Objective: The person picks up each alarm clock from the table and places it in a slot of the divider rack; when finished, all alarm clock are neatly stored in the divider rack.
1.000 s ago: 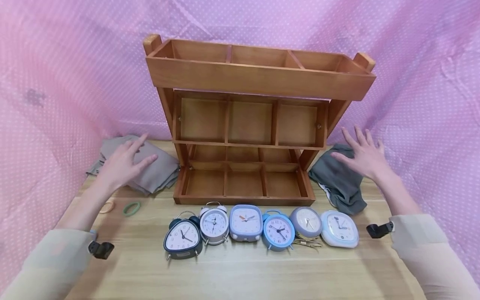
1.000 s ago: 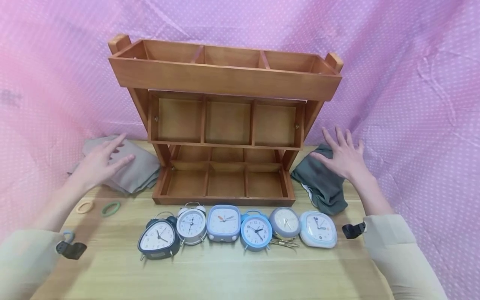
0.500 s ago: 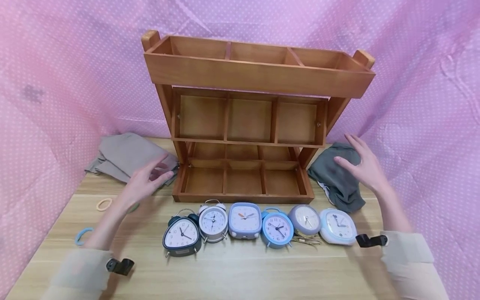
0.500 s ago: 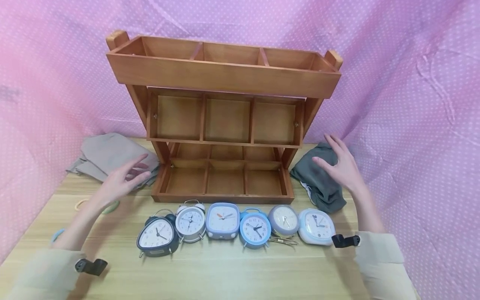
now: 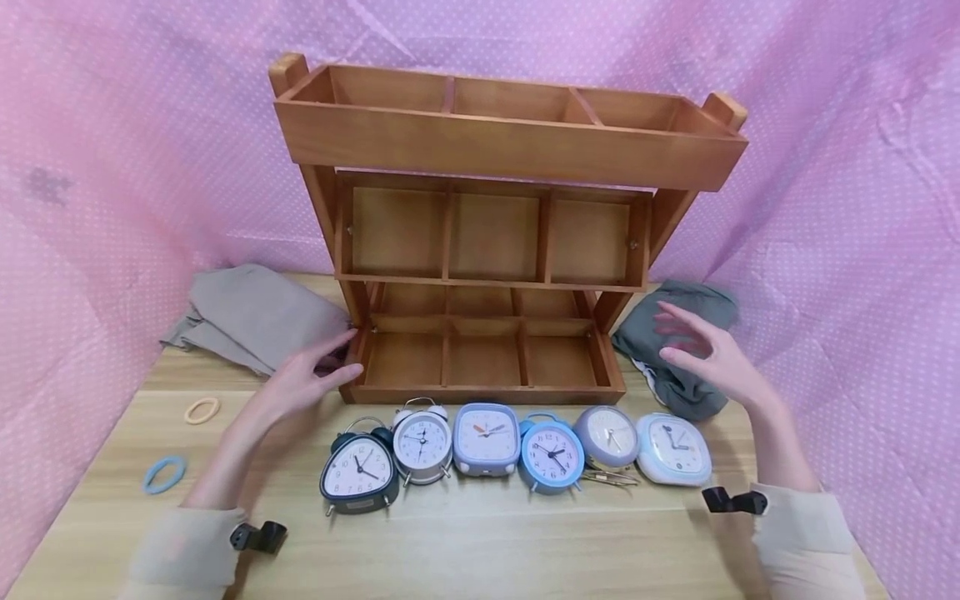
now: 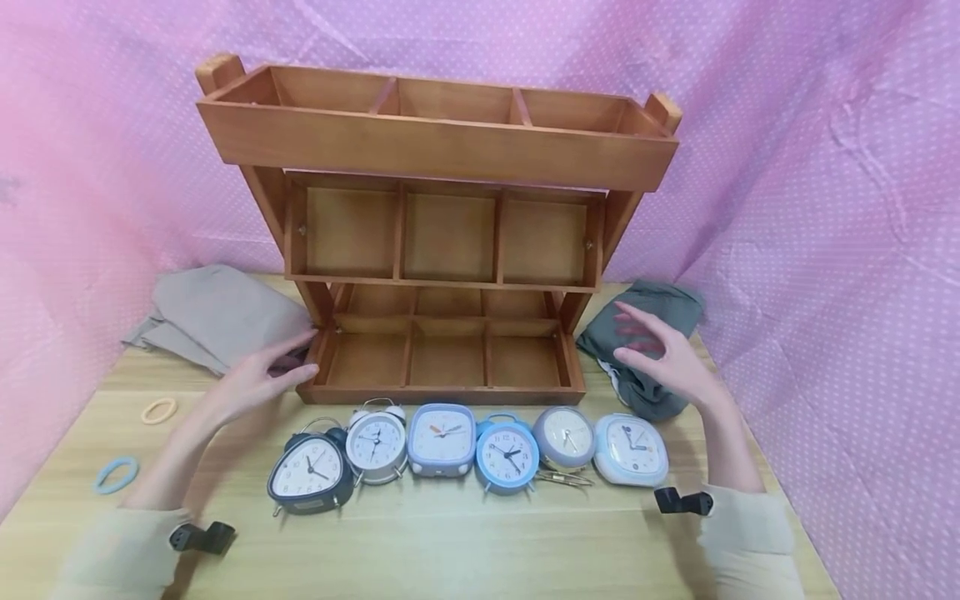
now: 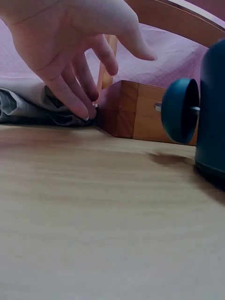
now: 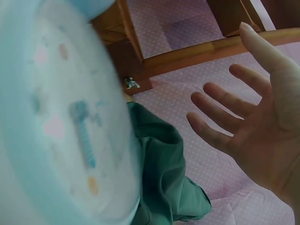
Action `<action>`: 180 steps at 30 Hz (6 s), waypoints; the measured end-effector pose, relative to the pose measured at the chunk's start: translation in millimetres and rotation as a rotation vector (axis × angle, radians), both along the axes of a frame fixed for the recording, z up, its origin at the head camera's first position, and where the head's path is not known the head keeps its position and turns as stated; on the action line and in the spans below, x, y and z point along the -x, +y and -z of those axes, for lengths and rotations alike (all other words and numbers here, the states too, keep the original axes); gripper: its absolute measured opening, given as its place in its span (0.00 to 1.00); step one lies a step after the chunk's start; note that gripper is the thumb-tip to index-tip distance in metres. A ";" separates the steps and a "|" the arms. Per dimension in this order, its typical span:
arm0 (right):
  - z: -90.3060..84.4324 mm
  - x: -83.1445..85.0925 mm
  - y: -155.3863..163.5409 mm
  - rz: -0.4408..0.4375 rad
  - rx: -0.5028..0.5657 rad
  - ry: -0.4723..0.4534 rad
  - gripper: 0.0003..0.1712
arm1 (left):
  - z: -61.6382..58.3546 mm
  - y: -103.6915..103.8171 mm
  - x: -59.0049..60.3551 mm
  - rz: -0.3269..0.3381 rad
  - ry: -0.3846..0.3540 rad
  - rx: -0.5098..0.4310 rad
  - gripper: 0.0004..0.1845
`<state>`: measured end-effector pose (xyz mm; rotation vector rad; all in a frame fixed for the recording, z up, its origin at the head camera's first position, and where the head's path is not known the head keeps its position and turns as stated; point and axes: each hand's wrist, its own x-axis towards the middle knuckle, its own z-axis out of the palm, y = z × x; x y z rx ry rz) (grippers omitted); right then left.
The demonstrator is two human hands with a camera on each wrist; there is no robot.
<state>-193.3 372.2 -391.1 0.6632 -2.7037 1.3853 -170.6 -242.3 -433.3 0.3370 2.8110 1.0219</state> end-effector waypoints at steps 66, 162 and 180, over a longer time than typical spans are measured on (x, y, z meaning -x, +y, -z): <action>38.3 -54.5 31.5 -0.488 -0.407 -0.034 0.61 | 4.1 0.2 -2.5 0.080 -0.106 0.020 0.46; -29.3 47.8 -211.2 -0.520 -0.462 0.011 0.59 | 4.6 -1.6 -1.4 0.074 -0.129 0.016 0.46; -21.1 81.9 -300.5 -0.618 -0.346 -0.102 0.55 | 4.3 -1.5 2.9 0.093 -0.159 0.003 0.46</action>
